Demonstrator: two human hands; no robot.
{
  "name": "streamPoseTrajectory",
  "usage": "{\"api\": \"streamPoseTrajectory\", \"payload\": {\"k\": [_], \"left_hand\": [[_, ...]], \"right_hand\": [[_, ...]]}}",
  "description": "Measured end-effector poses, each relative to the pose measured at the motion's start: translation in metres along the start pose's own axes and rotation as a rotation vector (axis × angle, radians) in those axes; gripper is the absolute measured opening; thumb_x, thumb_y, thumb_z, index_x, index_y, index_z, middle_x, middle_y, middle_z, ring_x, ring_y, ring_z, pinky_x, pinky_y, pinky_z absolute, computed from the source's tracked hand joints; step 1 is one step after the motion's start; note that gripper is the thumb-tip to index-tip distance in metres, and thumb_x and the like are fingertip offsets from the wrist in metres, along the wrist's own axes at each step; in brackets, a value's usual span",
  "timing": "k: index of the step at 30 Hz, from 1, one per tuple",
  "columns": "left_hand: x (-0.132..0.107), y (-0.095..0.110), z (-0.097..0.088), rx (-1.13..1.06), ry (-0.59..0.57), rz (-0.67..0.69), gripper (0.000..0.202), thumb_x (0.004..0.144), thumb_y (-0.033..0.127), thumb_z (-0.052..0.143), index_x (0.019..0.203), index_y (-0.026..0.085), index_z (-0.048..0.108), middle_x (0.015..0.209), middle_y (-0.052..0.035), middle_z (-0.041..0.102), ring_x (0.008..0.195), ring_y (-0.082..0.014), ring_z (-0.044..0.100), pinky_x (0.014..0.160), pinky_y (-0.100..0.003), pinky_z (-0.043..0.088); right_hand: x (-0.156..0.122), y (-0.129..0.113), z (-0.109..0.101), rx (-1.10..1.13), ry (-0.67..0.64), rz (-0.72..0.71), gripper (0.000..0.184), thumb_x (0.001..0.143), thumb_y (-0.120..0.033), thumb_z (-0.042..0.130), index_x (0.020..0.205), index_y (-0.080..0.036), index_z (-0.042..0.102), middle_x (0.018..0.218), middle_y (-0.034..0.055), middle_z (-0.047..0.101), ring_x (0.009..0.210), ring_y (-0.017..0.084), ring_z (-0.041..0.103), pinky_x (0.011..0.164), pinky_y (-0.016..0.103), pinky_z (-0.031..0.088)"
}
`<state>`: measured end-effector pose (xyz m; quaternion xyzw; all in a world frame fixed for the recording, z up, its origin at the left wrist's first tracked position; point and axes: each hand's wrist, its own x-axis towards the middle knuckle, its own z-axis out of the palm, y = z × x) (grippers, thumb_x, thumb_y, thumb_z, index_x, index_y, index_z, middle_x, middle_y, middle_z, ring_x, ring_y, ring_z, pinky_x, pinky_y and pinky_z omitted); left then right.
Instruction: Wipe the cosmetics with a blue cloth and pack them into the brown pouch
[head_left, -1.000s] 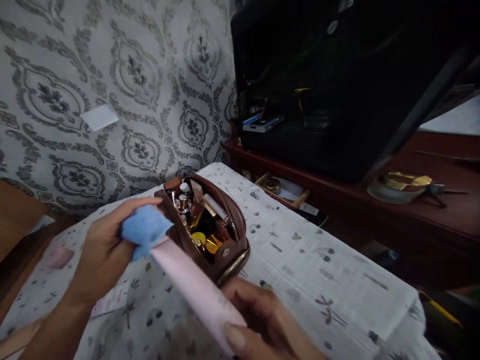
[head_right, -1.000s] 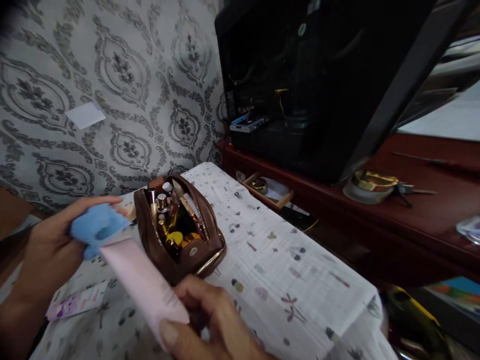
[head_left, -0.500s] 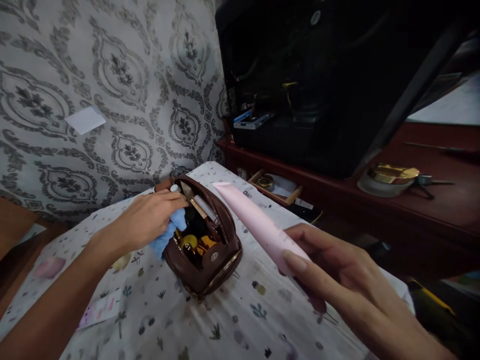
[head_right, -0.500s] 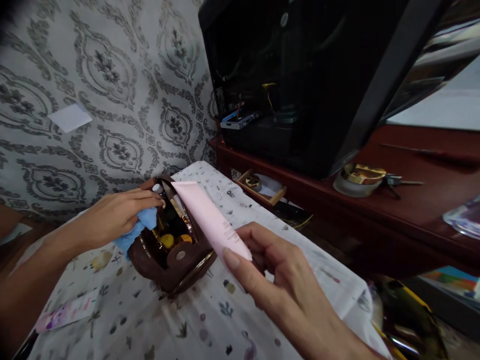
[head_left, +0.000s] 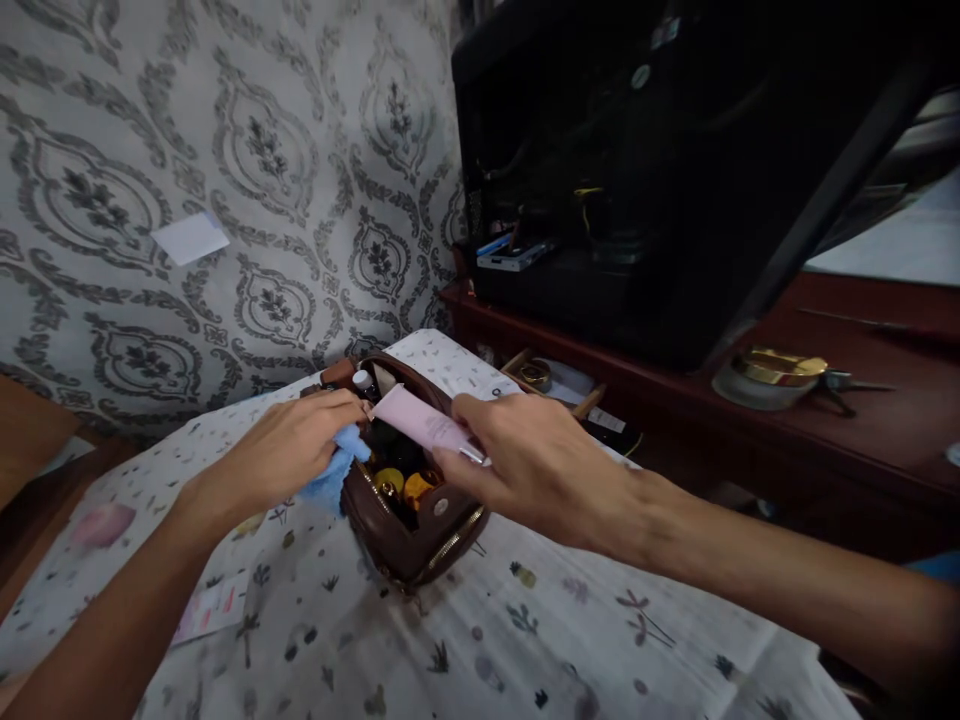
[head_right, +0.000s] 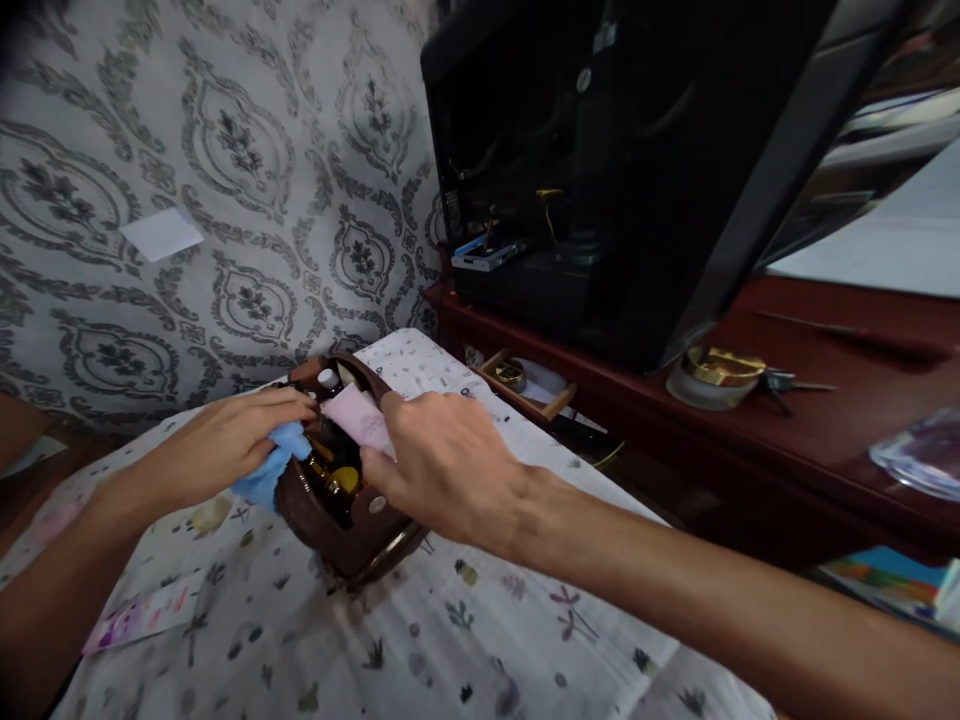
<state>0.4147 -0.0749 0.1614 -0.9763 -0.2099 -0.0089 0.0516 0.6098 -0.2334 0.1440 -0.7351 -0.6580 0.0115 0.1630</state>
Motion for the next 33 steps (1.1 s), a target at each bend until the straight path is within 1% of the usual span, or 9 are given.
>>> {"api": "streamPoseTrajectory", "payload": {"k": [3, 7, 12, 15, 20, 24, 26, 30, 33], "left_hand": [[-0.002, 0.002, 0.0, -0.005, 0.018, -0.014, 0.046, 0.069, 0.001, 0.037, 0.098, 0.024, 0.065, 0.106, -0.0013, 0.067, 0.093, -0.0192, 0.064, 0.077, -0.026, 0.047], [-0.004, 0.003, 0.001, 0.022, 0.036, -0.031, 0.034, 0.068, -0.001, 0.039, 0.083, 0.023, 0.058, 0.092, -0.0015, 0.064, 0.082, -0.0188, 0.062, 0.066, -0.025, 0.042], [-0.005, 0.001, 0.005, 0.016, 0.053, -0.037, 0.033, 0.07, 0.0, 0.04, 0.085, 0.022, 0.058, 0.098, -0.0029, 0.065, 0.088, -0.02, 0.063, 0.07, -0.026, 0.044], [-0.006, -0.001, 0.007, 0.03, 0.052, -0.03, 0.031, 0.072, 0.0, 0.04, 0.085, 0.022, 0.058, 0.098, -0.0032, 0.065, 0.087, -0.0201, 0.064, 0.071, -0.027, 0.045], [-0.007, -0.003, 0.01, 0.023, 0.084, -0.003, 0.036, 0.073, 0.0, 0.04, 0.091, 0.023, 0.061, 0.102, -0.0021, 0.066, 0.093, -0.0197, 0.064, 0.072, -0.025, 0.046], [-0.008, -0.002, 0.009, 0.036, 0.034, -0.035, 0.037, 0.073, 0.0, 0.038, 0.091, 0.022, 0.06, 0.107, -0.0031, 0.065, 0.094, -0.0219, 0.064, 0.072, -0.028, 0.046], [-0.008, -0.002, 0.009, 0.03, 0.018, -0.042, 0.04, 0.073, -0.001, 0.037, 0.095, 0.022, 0.06, 0.112, -0.0033, 0.064, 0.095, -0.0224, 0.064, 0.072, -0.029, 0.046], [-0.008, -0.003, 0.01, 0.019, 0.028, -0.035, 0.041, 0.074, 0.001, 0.038, 0.101, 0.023, 0.06, 0.116, -0.0038, 0.063, 0.098, -0.0231, 0.064, 0.074, -0.031, 0.047], [-0.008, -0.003, 0.011, 0.01, 0.049, -0.035, 0.034, 0.075, 0.003, 0.038, 0.093, 0.023, 0.059, 0.107, -0.0037, 0.063, 0.095, -0.023, 0.063, 0.074, -0.031, 0.046]], "right_hand": [[0.013, -0.015, 0.003, -0.12, -0.058, -0.049, 0.024, 0.092, -0.033, 0.052, 0.093, -0.013, 0.066, 0.077, 0.0112, 0.072, 0.068, 0.023, 0.069, 0.054, 0.028, 0.037], [0.027, -0.03, 0.013, -0.176, -0.074, -0.126, 0.021, 0.091, -0.024, 0.053, 0.1, -0.011, 0.066, 0.087, 0.0152, 0.075, 0.083, 0.028, 0.073, 0.063, 0.029, 0.047], [0.043, -0.042, 0.024, -0.215, -0.107, -0.204, 0.022, 0.093, -0.018, 0.051, 0.107, -0.009, 0.066, 0.094, 0.0181, 0.075, 0.093, 0.028, 0.073, 0.074, 0.032, 0.053], [0.051, -0.047, 0.03, -0.227, -0.107, -0.266, 0.022, 0.091, -0.012, 0.052, 0.109, -0.01, 0.065, 0.098, 0.0173, 0.075, 0.095, 0.028, 0.073, 0.076, 0.032, 0.054], [0.057, -0.049, 0.035, -0.298, -0.241, -0.298, 0.026, 0.09, -0.006, 0.055, 0.115, -0.008, 0.062, 0.095, 0.015, 0.075, 0.096, 0.029, 0.073, 0.077, 0.035, 0.056], [0.06, -0.043, 0.031, -0.269, -0.209, -0.302, 0.023, 0.091, -0.007, 0.054, 0.112, -0.01, 0.063, 0.096, 0.0157, 0.075, 0.097, 0.03, 0.073, 0.075, 0.034, 0.055], [0.063, -0.037, 0.027, -0.211, -0.228, -0.302, 0.022, 0.091, -0.007, 0.054, 0.11, -0.01, 0.064, 0.093, 0.0149, 0.074, 0.094, 0.029, 0.073, 0.073, 0.032, 0.054], [0.066, -0.029, 0.016, -0.137, -0.243, -0.339, 0.016, 0.09, -0.01, 0.054, 0.099, -0.011, 0.067, 0.096, 0.0149, 0.074, 0.095, 0.027, 0.072, 0.075, 0.029, 0.052], [0.065, -0.03, 0.015, -0.218, -0.301, -0.394, 0.024, 0.087, -0.01, 0.059, 0.11, -0.011, 0.066, 0.097, 0.0155, 0.074, 0.097, 0.029, 0.072, 0.076, 0.031, 0.053]]}}
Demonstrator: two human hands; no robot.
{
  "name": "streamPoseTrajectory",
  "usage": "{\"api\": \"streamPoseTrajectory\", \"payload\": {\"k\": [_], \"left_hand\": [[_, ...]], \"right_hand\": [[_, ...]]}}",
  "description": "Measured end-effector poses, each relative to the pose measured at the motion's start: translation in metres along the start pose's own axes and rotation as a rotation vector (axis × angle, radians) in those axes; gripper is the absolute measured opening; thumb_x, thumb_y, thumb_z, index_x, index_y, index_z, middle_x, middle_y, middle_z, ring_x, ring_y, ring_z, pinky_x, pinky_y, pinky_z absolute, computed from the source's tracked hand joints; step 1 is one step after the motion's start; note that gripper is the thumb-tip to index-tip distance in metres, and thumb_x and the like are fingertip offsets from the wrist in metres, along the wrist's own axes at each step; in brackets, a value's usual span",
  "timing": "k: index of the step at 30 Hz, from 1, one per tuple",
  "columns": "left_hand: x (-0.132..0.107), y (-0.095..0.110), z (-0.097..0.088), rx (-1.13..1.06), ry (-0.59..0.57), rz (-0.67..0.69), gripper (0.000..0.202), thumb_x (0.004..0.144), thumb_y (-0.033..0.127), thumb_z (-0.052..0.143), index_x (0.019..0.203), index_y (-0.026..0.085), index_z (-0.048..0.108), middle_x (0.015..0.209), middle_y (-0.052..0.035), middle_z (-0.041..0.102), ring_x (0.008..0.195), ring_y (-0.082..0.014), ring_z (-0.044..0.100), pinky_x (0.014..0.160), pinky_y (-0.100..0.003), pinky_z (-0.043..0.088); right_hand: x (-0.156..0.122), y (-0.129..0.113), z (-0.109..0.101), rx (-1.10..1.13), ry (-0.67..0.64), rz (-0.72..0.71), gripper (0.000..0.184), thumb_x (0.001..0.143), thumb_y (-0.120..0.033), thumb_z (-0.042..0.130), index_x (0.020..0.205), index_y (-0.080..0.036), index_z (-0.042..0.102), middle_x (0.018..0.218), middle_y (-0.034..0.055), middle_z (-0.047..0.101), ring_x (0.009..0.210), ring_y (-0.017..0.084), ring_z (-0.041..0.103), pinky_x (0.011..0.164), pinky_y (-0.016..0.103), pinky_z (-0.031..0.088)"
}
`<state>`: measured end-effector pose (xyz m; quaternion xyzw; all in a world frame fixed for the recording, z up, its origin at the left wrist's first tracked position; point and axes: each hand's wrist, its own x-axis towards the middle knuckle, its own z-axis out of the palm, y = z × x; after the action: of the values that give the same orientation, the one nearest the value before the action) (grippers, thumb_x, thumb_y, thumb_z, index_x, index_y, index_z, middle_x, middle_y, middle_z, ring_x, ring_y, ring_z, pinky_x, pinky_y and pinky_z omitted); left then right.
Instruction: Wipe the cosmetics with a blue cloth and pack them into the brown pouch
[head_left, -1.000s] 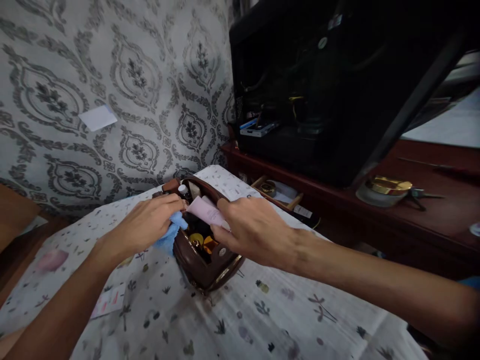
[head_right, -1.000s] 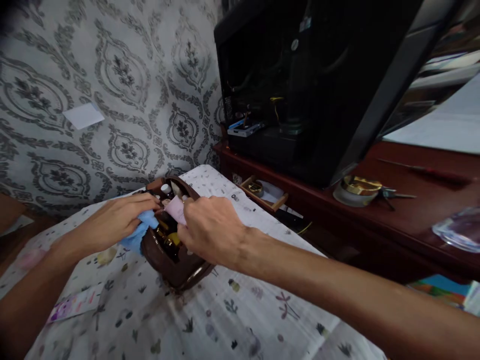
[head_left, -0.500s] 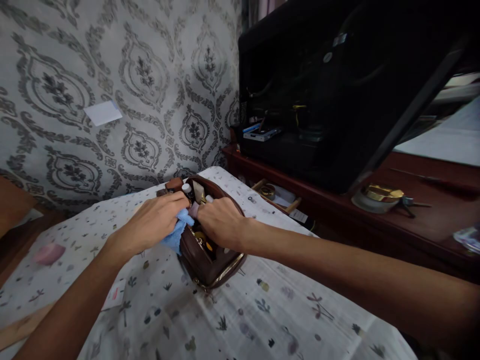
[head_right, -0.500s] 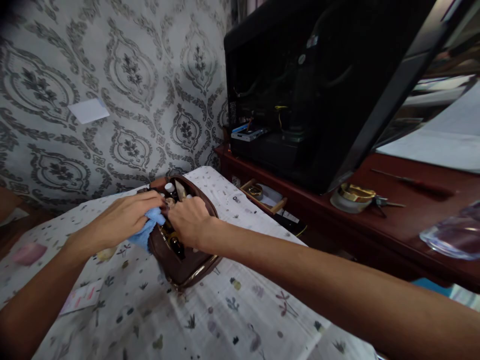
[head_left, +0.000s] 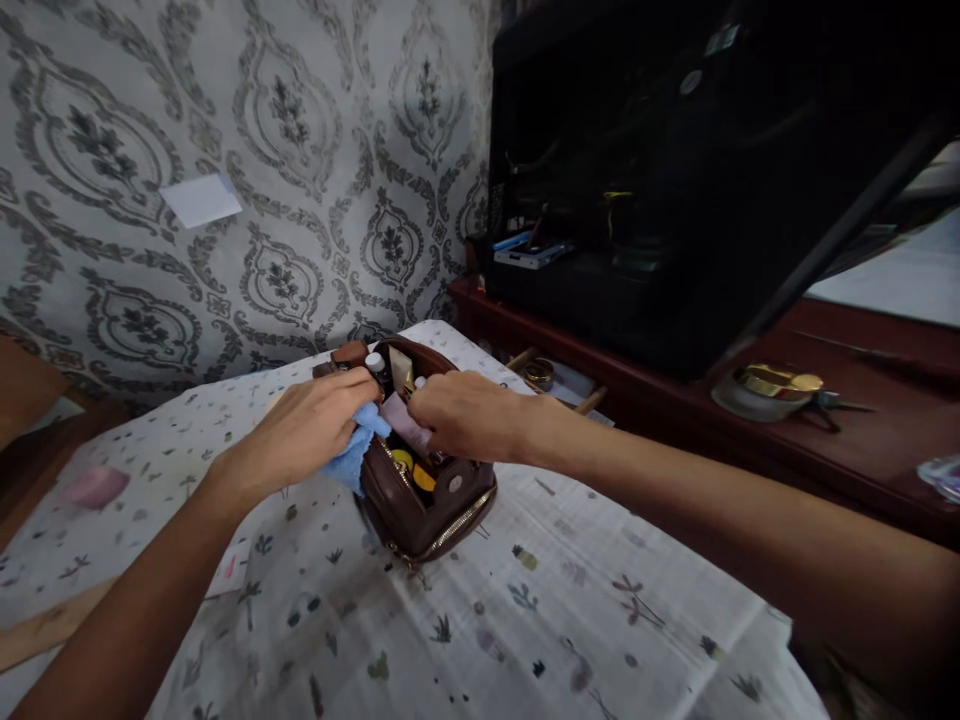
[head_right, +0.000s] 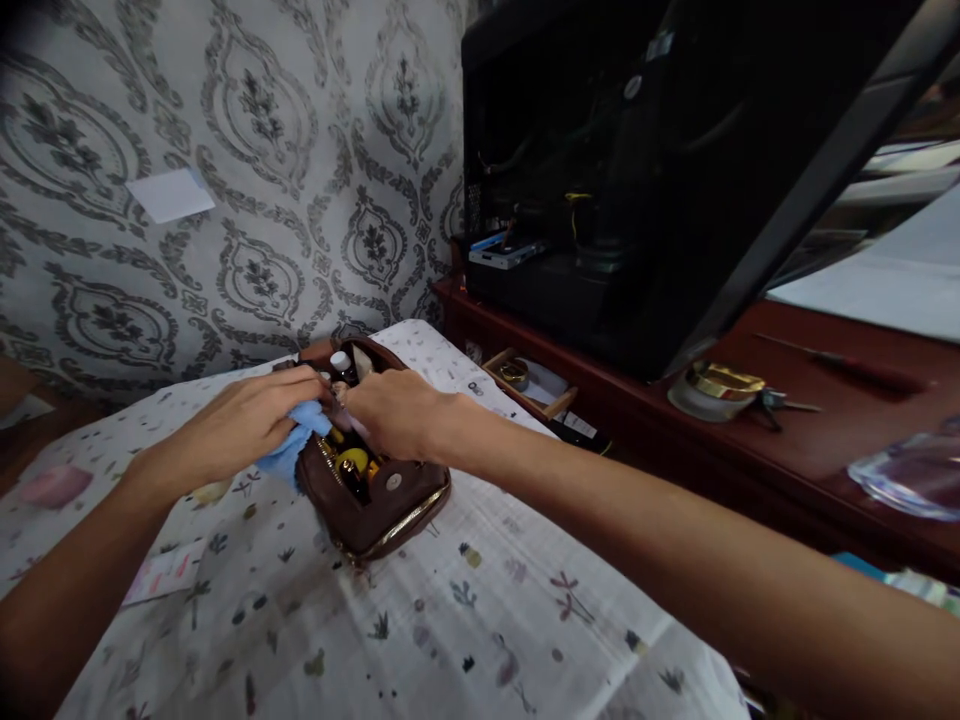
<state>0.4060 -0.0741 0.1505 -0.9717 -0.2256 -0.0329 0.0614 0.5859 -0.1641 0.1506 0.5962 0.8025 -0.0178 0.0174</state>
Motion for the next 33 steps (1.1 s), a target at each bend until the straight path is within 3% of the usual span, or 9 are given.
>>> {"api": "streamPoseTrajectory", "payload": {"k": [3, 5, 8, 13, 20, 26, 33], "left_hand": [[0.0, -0.001, 0.001, -0.008, 0.004, 0.003, 0.03, 0.074, 0.003, 0.038, 0.088, 0.023, 0.057, 0.1, -0.0032, 0.061, 0.09, -0.0226, 0.062, 0.072, -0.031, 0.045], [-0.001, -0.001, 0.001, -0.013, 0.008, 0.003, 0.03, 0.073, 0.003, 0.038, 0.087, 0.023, 0.057, 0.1, -0.003, 0.061, 0.089, -0.0223, 0.062, 0.071, -0.031, 0.044], [0.0, -0.002, 0.003, -0.023, 0.017, -0.005, 0.033, 0.071, 0.003, 0.038, 0.089, 0.023, 0.058, 0.102, -0.002, 0.062, 0.09, -0.0216, 0.062, 0.072, -0.03, 0.044], [0.001, -0.001, 0.006, -0.035, 0.044, -0.013, 0.035, 0.07, 0.003, 0.039, 0.089, 0.024, 0.06, 0.101, -0.0017, 0.062, 0.088, -0.021, 0.062, 0.072, -0.03, 0.044], [0.002, -0.001, 0.004, -0.015, 0.021, -0.013, 0.036, 0.07, 0.001, 0.038, 0.09, 0.023, 0.06, 0.101, -0.0019, 0.063, 0.089, -0.0208, 0.063, 0.072, -0.03, 0.045], [0.0, 0.003, -0.001, -0.001, -0.019, -0.033, 0.043, 0.072, 0.002, 0.037, 0.1, 0.024, 0.06, 0.114, -0.0024, 0.064, 0.096, -0.0217, 0.064, 0.071, -0.03, 0.046], [0.001, 0.003, 0.001, -0.013, 0.008, -0.028, 0.039, 0.072, 0.003, 0.038, 0.096, 0.024, 0.06, 0.107, -0.0028, 0.063, 0.094, -0.0222, 0.064, 0.074, -0.031, 0.047]], "right_hand": [[0.007, -0.006, 0.005, -0.067, -0.116, -0.05, 0.043, 0.085, -0.007, 0.06, 0.128, -0.007, 0.056, 0.092, 0.0153, 0.075, 0.091, 0.029, 0.074, 0.072, 0.033, 0.055], [0.013, -0.008, 0.009, -0.092, -0.164, -0.066, 0.047, 0.083, -0.004, 0.06, 0.13, -0.006, 0.054, 0.09, 0.0149, 0.075, 0.089, 0.029, 0.074, 0.071, 0.034, 0.056], [0.018, -0.008, 0.015, -0.123, -0.195, -0.063, 0.043, 0.081, -0.002, 0.061, 0.124, -0.007, 0.059, 0.089, 0.0142, 0.075, 0.093, 0.031, 0.074, 0.075, 0.036, 0.057], [0.013, -0.007, 0.019, -0.113, -0.12, -0.077, 0.041, 0.081, -0.001, 0.062, 0.121, -0.011, 0.061, 0.093, 0.0124, 0.075, 0.097, 0.029, 0.073, 0.083, 0.036, 0.057], [0.014, -0.007, 0.017, -0.096, -0.189, -0.05, 0.034, 0.086, -0.009, 0.064, 0.119, -0.011, 0.06, 0.087, 0.0124, 0.075, 0.093, 0.029, 0.074, 0.081, 0.036, 0.058], [0.017, -0.014, 0.012, -0.079, -0.166, 0.041, 0.033, 0.09, -0.008, 0.059, 0.123, -0.008, 0.058, 0.1, 0.0168, 0.075, 0.098, 0.03, 0.073, 0.082, 0.04, 0.059], [0.025, -0.017, 0.017, -0.044, -0.212, 0.08, 0.015, 0.088, -0.009, 0.06, 0.101, -0.009, 0.069, 0.103, 0.0185, 0.075, 0.104, 0.031, 0.072, 0.09, 0.042, 0.057]]}}
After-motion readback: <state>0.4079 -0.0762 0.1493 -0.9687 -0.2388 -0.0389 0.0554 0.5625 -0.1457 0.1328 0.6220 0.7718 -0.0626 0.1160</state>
